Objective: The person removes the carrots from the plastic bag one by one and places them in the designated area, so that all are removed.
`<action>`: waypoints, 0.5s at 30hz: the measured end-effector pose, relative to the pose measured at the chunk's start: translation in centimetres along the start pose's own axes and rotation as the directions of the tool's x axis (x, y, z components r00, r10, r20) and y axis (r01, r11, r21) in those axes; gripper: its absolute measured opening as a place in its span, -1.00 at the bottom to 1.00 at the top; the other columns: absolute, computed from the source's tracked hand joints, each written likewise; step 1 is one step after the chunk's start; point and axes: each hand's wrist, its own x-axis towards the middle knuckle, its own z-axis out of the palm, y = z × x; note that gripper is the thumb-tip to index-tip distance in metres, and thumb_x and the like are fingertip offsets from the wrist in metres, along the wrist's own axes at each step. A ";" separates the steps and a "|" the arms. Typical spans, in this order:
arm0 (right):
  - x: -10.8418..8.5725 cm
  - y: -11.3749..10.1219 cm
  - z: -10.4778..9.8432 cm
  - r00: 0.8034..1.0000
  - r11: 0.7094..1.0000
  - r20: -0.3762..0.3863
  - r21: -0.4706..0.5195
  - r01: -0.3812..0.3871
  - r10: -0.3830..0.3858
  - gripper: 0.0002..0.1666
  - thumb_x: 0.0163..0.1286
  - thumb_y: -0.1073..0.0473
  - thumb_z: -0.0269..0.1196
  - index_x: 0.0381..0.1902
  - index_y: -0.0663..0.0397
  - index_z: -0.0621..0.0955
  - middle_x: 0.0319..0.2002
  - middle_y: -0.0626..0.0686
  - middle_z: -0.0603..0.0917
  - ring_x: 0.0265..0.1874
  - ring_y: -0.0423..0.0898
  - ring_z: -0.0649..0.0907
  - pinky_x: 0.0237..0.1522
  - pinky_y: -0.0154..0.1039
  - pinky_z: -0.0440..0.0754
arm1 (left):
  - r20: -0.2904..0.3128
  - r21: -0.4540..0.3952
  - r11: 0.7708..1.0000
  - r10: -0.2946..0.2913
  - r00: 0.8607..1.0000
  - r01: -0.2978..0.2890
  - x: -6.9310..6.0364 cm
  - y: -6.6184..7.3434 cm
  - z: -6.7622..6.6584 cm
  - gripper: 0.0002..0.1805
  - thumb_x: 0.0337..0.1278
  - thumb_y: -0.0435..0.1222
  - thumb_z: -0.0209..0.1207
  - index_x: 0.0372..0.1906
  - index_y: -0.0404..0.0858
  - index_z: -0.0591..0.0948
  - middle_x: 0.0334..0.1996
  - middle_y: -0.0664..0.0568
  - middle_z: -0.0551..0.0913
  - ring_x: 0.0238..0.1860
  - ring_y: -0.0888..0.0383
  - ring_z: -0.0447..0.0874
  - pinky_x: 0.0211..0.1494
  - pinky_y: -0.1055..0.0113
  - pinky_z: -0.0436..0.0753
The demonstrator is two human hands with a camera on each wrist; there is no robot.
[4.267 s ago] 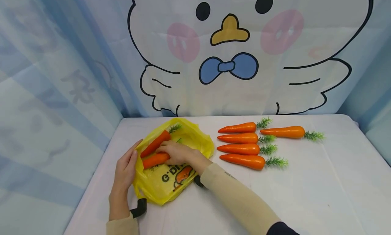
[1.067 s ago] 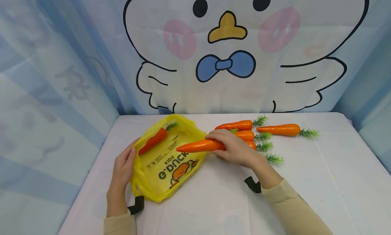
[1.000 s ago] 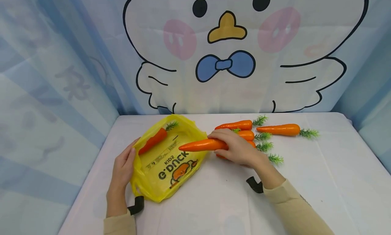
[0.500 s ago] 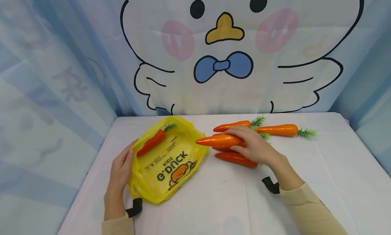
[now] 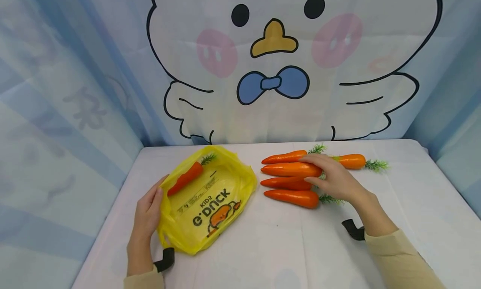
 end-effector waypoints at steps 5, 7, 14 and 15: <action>-0.6 1.4 -0.7 0.997 0.999 -0.061 -0.014 0.039 -0.040 -0.37 0.21 0.38 0.47 0.24 0.11 0.57 0.17 0.11 0.61 0.06 0.08 0.60 0.06 0.08 0.59 | -0.011 0.004 1.000 0.005 1.000 -0.005 -0.1 -0.1 0.0 -0.45 0.65 -0.05 -0.20 0.50 -0.21 0.36 0.45 -0.06 0.38 0.49 -0.04 0.22 0.50 0.00 0.20; -0.9 2.0 -1.0 0.995 0.998 -0.081 -0.034 0.052 -0.054 -0.37 0.19 0.39 0.48 0.23 0.13 0.57 0.17 0.11 0.61 0.04 0.06 0.61 0.03 -0.06 0.60 | -0.012 0.009 1.000 0.003 1.000 -0.003 -0.1 -0.1 0.0 -0.45 0.65 -0.04 -0.21 0.51 -0.20 0.36 0.45 -0.04 0.38 0.49 -0.02 0.22 0.50 0.01 0.20; -1.8 3.5 -1.9 0.989 0.996 -0.130 -0.073 0.054 -0.064 -0.38 0.16 0.42 0.48 0.19 0.17 0.58 0.15 0.16 0.61 -0.01 0.08 0.63 -0.02 -0.44 0.47 | -0.013 0.004 1.000 0.017 1.000 -0.017 -0.2 0.0 0.0 -0.46 0.65 -0.06 -0.20 0.50 -0.21 0.37 0.45 -0.07 0.38 0.49 -0.04 0.23 0.50 0.13 0.21; -1.9 3.7 -2.0 0.989 0.996 -0.136 -0.073 0.054 -0.063 -0.39 0.16 0.42 0.48 0.18 0.17 0.59 0.14 0.16 0.62 -0.03 0.07 0.63 -0.03 -0.45 0.46 | -0.014 0.003 1.000 0.023 1.000 -0.023 -0.2 0.0 0.0 -0.46 0.65 -0.07 -0.20 0.50 -0.22 0.37 0.45 -0.08 0.38 0.49 -0.04 0.23 0.50 0.18 0.21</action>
